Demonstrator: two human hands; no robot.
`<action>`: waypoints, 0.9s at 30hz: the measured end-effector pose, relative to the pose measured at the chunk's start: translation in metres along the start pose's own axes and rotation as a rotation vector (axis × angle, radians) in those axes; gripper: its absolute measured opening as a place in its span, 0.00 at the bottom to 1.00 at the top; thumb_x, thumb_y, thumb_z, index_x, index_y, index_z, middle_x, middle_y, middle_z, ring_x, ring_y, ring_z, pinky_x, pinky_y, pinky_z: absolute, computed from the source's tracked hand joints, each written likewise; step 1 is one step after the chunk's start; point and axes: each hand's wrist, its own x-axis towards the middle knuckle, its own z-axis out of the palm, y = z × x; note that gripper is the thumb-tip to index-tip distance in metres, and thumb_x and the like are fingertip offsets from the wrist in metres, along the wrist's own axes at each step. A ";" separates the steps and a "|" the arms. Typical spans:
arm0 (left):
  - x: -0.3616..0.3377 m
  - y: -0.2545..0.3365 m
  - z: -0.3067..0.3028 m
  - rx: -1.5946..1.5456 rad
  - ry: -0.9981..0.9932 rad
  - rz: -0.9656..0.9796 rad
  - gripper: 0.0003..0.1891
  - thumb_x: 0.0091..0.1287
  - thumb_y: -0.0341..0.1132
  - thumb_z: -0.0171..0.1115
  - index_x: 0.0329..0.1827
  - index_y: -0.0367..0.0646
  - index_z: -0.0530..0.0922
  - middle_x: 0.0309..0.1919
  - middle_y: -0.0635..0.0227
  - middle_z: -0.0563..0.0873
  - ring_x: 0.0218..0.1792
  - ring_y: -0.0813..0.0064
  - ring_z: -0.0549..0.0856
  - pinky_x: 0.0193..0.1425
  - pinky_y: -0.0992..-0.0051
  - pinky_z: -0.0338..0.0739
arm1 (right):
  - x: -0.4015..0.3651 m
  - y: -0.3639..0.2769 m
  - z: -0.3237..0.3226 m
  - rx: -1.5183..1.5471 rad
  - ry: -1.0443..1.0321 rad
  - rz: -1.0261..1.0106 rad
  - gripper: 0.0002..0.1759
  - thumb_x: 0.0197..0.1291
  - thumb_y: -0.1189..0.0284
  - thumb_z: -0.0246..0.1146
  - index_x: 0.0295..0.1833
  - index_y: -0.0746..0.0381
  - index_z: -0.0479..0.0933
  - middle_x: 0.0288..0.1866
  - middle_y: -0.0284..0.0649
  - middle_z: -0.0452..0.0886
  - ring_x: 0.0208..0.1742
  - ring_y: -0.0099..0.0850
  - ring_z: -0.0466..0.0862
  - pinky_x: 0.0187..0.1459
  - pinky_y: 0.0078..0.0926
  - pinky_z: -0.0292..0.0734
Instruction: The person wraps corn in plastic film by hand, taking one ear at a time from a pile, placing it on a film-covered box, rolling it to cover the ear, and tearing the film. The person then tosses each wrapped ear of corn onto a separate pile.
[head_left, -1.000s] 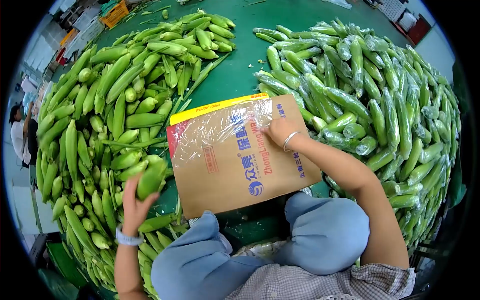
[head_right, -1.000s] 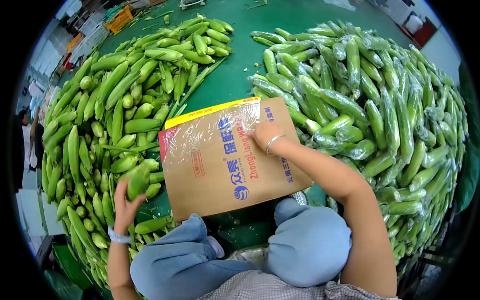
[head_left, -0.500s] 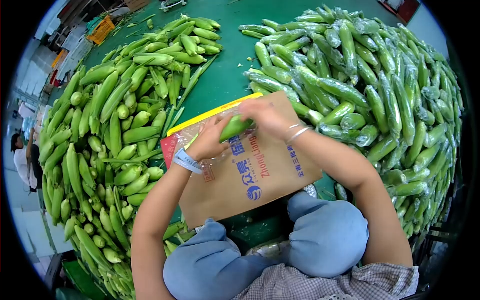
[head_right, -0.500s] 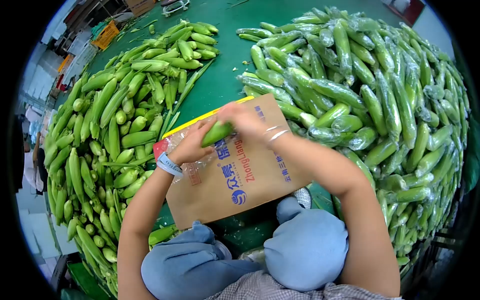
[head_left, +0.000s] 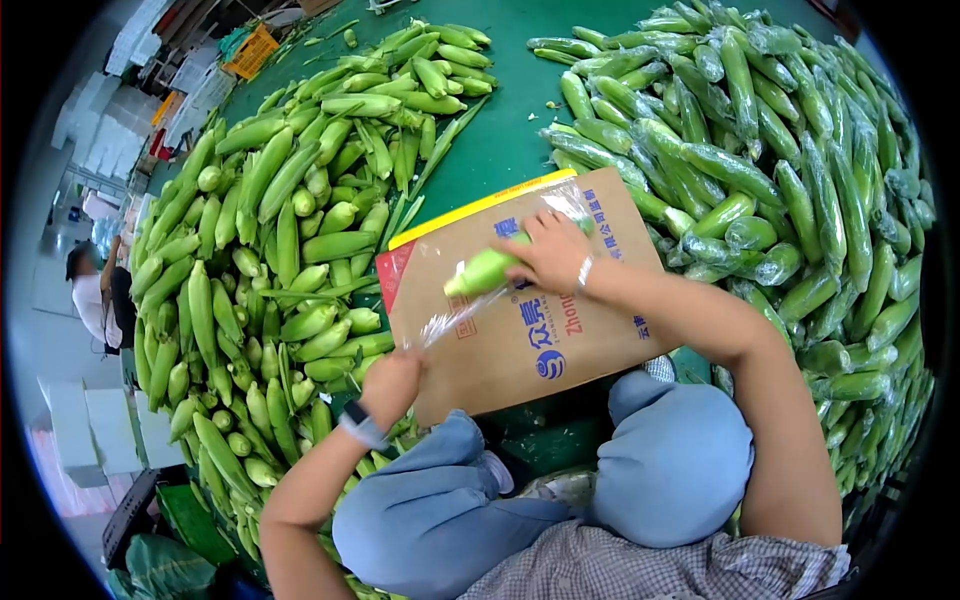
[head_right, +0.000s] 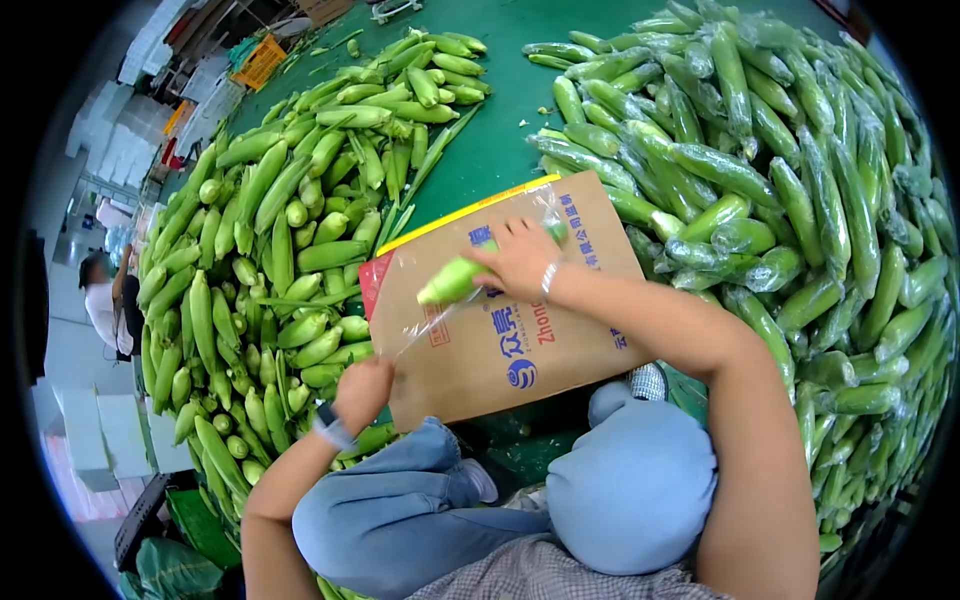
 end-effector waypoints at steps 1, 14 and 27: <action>-0.020 -0.004 -0.012 -0.282 -0.129 -0.005 0.09 0.63 0.34 0.52 0.30 0.38 0.75 0.33 0.53 0.81 0.34 0.54 0.81 0.36 0.64 0.75 | -0.017 -0.011 -0.004 0.000 -0.009 -0.031 0.25 0.55 0.50 0.54 0.57 0.46 0.70 0.41 0.46 0.72 0.47 0.42 0.70 0.49 0.38 0.64; 0.042 0.117 -0.044 -0.130 0.449 0.409 0.31 0.54 0.48 0.62 0.51 0.31 0.67 0.51 0.47 0.69 0.55 0.53 0.69 0.60 0.60 0.62 | 0.062 -0.001 0.014 -0.157 0.089 0.103 0.13 0.57 0.62 0.55 0.42 0.60 0.73 0.45 0.46 0.74 0.46 0.37 0.75 0.43 0.36 0.68; 0.157 0.054 -0.028 -0.255 0.360 0.470 0.29 0.36 0.55 0.73 0.33 0.41 0.78 0.29 0.56 0.81 0.33 0.59 0.82 0.39 0.62 0.75 | 0.108 0.041 -0.002 0.034 -0.560 0.482 0.21 0.44 0.71 0.66 0.46 0.67 0.77 0.47 0.52 0.79 0.48 0.44 0.80 0.47 0.33 0.76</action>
